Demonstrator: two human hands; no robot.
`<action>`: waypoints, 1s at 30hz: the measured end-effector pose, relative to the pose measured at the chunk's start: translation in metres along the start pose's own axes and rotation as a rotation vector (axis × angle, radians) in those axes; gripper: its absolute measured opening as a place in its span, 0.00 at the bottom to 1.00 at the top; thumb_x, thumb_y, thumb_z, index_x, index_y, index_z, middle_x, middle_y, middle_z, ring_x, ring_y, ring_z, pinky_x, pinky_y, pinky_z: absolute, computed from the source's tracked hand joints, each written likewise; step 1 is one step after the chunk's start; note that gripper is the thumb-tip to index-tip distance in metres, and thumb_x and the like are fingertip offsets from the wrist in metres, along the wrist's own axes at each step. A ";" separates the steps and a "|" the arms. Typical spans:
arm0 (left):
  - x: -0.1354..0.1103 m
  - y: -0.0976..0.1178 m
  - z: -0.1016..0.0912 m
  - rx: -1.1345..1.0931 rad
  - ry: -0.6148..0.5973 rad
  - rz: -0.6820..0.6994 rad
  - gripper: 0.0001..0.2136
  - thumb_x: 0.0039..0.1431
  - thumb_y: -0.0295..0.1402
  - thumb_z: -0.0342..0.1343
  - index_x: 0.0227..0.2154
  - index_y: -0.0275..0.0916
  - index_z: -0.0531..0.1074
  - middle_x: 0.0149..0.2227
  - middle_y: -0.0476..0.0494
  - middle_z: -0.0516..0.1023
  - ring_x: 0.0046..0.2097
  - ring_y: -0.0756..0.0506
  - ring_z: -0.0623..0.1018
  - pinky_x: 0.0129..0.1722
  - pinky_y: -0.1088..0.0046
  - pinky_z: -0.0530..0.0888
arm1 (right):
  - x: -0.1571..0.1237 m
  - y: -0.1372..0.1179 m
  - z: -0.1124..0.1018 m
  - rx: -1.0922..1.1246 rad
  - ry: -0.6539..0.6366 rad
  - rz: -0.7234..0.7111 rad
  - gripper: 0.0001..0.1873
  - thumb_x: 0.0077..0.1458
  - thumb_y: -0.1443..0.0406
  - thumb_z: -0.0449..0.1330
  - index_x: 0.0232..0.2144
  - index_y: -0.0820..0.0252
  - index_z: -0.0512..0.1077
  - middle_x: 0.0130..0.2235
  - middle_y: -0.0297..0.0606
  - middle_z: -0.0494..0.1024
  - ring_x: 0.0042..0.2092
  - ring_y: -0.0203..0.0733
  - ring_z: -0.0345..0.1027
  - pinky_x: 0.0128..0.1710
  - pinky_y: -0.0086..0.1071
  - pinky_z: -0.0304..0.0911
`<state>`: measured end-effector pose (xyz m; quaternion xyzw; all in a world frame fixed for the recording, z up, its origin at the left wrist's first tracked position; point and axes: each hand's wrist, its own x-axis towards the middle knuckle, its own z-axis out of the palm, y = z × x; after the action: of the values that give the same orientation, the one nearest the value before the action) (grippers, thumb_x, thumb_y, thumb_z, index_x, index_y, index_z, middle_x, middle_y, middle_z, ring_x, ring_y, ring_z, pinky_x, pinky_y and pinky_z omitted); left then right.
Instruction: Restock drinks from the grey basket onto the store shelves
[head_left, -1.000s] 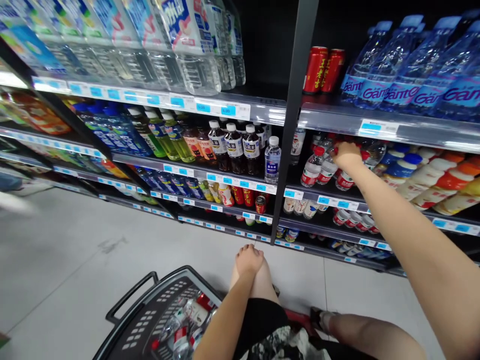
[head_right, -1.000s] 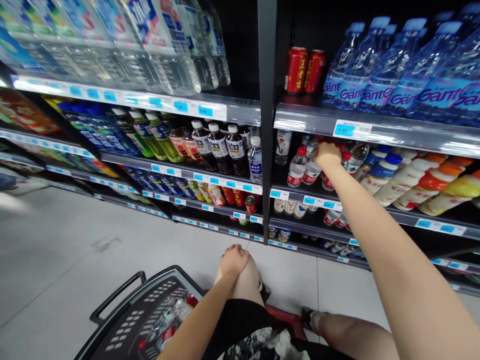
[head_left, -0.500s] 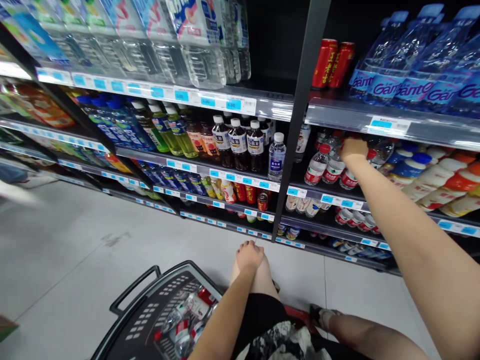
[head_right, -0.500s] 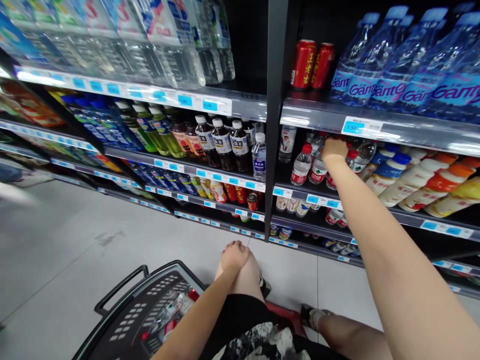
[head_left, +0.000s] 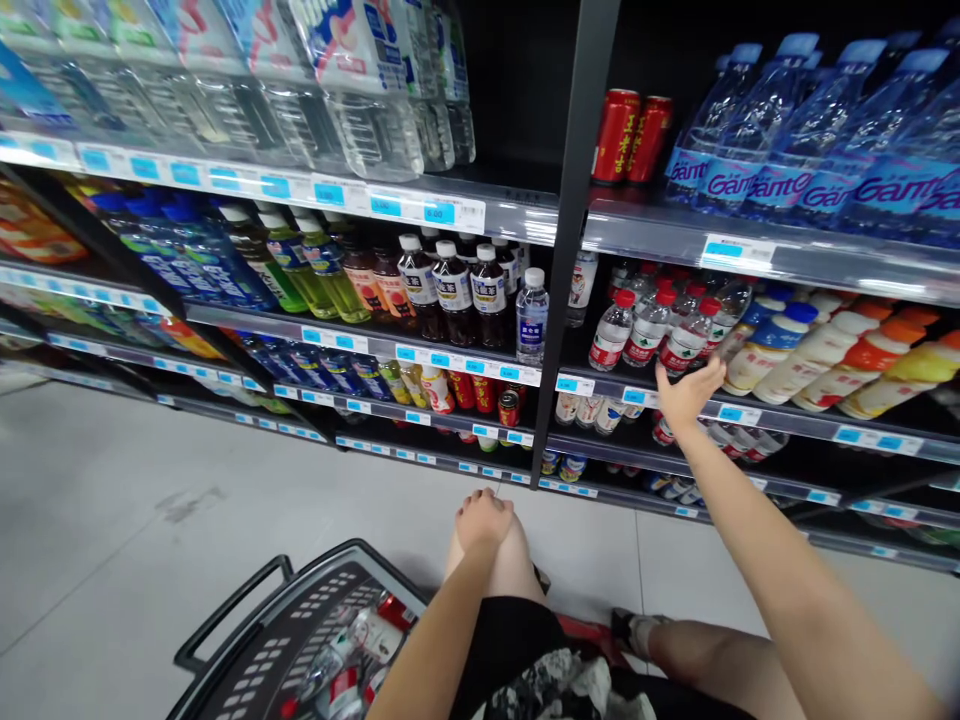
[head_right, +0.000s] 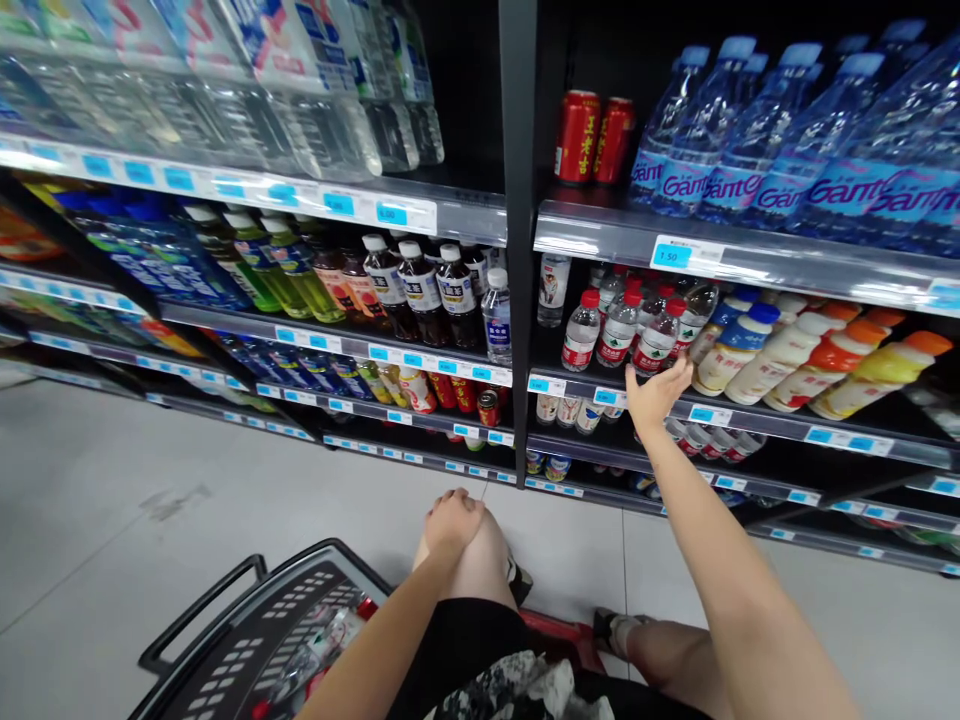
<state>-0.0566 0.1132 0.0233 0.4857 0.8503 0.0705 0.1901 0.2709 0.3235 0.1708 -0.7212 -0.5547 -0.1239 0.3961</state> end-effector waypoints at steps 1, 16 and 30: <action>0.000 0.000 0.000 -0.001 -0.002 0.001 0.18 0.62 0.38 0.50 0.48 0.36 0.77 0.55 0.32 0.79 0.58 0.35 0.75 0.55 0.59 0.68 | 0.006 0.004 0.003 0.042 -0.034 0.050 0.49 0.60 0.47 0.59 0.68 0.79 0.52 0.65 0.71 0.59 0.67 0.68 0.54 0.68 0.54 0.54; 0.005 0.005 0.008 0.008 0.028 -0.003 0.16 0.62 0.37 0.50 0.46 0.37 0.77 0.53 0.32 0.79 0.57 0.34 0.75 0.55 0.58 0.69 | 0.038 0.004 0.010 -0.106 -0.336 0.190 0.36 0.56 0.45 0.68 0.55 0.66 0.67 0.46 0.59 0.78 0.50 0.66 0.74 0.48 0.49 0.69; 0.007 -0.001 0.008 -0.008 0.021 -0.005 0.18 0.61 0.39 0.51 0.47 0.37 0.78 0.54 0.32 0.79 0.58 0.32 0.75 0.56 0.56 0.69 | 0.017 -0.060 -0.006 0.385 0.108 -0.217 0.33 0.58 0.60 0.57 0.63 0.68 0.56 0.61 0.61 0.63 0.65 0.59 0.58 0.68 0.55 0.54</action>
<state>-0.0577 0.1177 0.0140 0.4821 0.8532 0.0784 0.1830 0.2243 0.3355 0.2116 -0.5608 -0.6202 -0.0960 0.5400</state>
